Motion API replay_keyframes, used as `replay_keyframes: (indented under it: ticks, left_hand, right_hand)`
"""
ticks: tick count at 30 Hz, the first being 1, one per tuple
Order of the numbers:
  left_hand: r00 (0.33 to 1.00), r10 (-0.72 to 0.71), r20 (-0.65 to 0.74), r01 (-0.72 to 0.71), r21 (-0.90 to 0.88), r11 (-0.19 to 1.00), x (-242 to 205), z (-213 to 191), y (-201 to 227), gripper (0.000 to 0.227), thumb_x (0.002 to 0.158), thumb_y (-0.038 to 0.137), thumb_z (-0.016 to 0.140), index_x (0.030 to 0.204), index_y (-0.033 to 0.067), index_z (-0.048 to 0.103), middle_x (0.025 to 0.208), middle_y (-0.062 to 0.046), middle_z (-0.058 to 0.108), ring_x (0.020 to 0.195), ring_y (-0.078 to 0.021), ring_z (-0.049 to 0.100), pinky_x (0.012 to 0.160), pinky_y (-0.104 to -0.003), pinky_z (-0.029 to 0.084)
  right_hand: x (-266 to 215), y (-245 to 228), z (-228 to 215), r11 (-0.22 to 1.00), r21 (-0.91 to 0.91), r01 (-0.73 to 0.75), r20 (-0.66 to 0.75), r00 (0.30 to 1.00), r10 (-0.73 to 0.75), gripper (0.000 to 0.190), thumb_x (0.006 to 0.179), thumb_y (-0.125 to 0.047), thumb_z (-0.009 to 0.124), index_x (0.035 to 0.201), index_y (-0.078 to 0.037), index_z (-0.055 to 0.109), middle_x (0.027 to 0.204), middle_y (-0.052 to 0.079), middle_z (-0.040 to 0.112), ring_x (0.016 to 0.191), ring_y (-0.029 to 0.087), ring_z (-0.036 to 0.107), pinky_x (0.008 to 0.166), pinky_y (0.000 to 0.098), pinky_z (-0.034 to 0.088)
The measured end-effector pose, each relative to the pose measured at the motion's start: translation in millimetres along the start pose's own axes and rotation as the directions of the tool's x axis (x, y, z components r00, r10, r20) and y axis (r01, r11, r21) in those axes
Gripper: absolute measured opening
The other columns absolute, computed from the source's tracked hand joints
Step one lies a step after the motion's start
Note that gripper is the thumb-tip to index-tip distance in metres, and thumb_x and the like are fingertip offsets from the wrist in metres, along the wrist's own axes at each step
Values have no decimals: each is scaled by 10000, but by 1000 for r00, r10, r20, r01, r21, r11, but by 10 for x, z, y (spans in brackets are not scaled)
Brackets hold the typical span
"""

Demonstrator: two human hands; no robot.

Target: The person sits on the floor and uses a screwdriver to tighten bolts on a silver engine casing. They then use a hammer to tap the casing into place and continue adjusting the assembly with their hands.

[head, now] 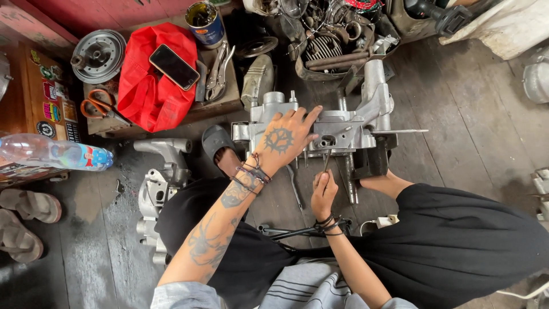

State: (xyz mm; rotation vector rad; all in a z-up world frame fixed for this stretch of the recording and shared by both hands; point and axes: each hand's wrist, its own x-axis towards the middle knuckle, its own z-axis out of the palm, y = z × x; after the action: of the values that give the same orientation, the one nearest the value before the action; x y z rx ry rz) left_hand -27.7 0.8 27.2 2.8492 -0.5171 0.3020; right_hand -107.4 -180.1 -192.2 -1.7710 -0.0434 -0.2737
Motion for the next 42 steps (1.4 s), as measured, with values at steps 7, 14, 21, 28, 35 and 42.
replay_keyframes:
  ticks: [7, 14, 21, 28, 35, 42]
  left_hand:
    - [1000, -7, 0, 7, 11, 1000, 16, -41, 4, 520, 1013, 390, 606, 1440, 96, 560, 1137, -154, 701, 1011, -285, 725, 869, -464, 577]
    - [997, -26, 79, 30, -58, 998, -41, -99, 63, 518, 1029, 375, 579, 1466, 103, 529, 1156, -167, 689, 1036, -302, 718, 882, -474, 568]
    - [997, -20, 71, 26, -93, 995, 34, -118, -22, 519, 1024, 391, 576, 1455, 105, 537, 1122, -158, 708, 1010, -304, 729, 860, -466, 570]
    - [998, -20, 52, 26, -133, 991, 33, -139, -28, 515, 1002, 386, 594, 1427, 98, 564, 1072, -147, 718, 960, -301, 739, 830, -461, 588]
    - [998, -35, 58, 42, -137, 990, 49, -84, -25, 496, 1028, 434, 524, 1395, 110, 607, 1023, -112, 728, 919, -275, 744, 810, -439, 591]
    - [997, -49, 55, 55, -119, 991, 69, -102, -9, 486, 1035, 427, 524, 1385, 104, 621, 1003, -102, 731, 892, -266, 746, 806, -435, 595]
  right_hand:
    - [44, 42, -25, 1000, -2, 20, 16, 1000, -20, 410, 1143, -190, 299, 770, -87, 436, 512, 45, 427, 413, 132, 427, 421, 231, 356]
    - [-12, 141, -175, 985, -139, 105, 28, 994, -102, 382, 1134, -153, 359, 890, 85, 532, 536, 171, 499, 449, 251, 458, 471, 330, 397]
    - [171, 319, -182, 973, -186, 139, 122, 986, -118, 363, 1127, -176, 368, 866, -11, 557, 518, 80, 527, 438, 217, 485, 484, 315, 386]
    - [253, 208, -253, 964, -218, 150, 151, 981, -118, 358, 1113, -146, 399, 1010, 131, 600, 535, 113, 507, 453, 241, 474, 494, 353, 381]
    - [280, 183, -321, 972, -211, 103, 186, 981, -63, 351, 1111, -191, 394, 864, -26, 583, 502, 29, 510, 441, 187, 480, 487, 293, 388]
    - [176, 299, -316, 968, -237, 87, 185, 982, -43, 345, 1114, -176, 409, 1049, 93, 615, 551, 106, 526, 477, 229, 498, 507, 356, 396]
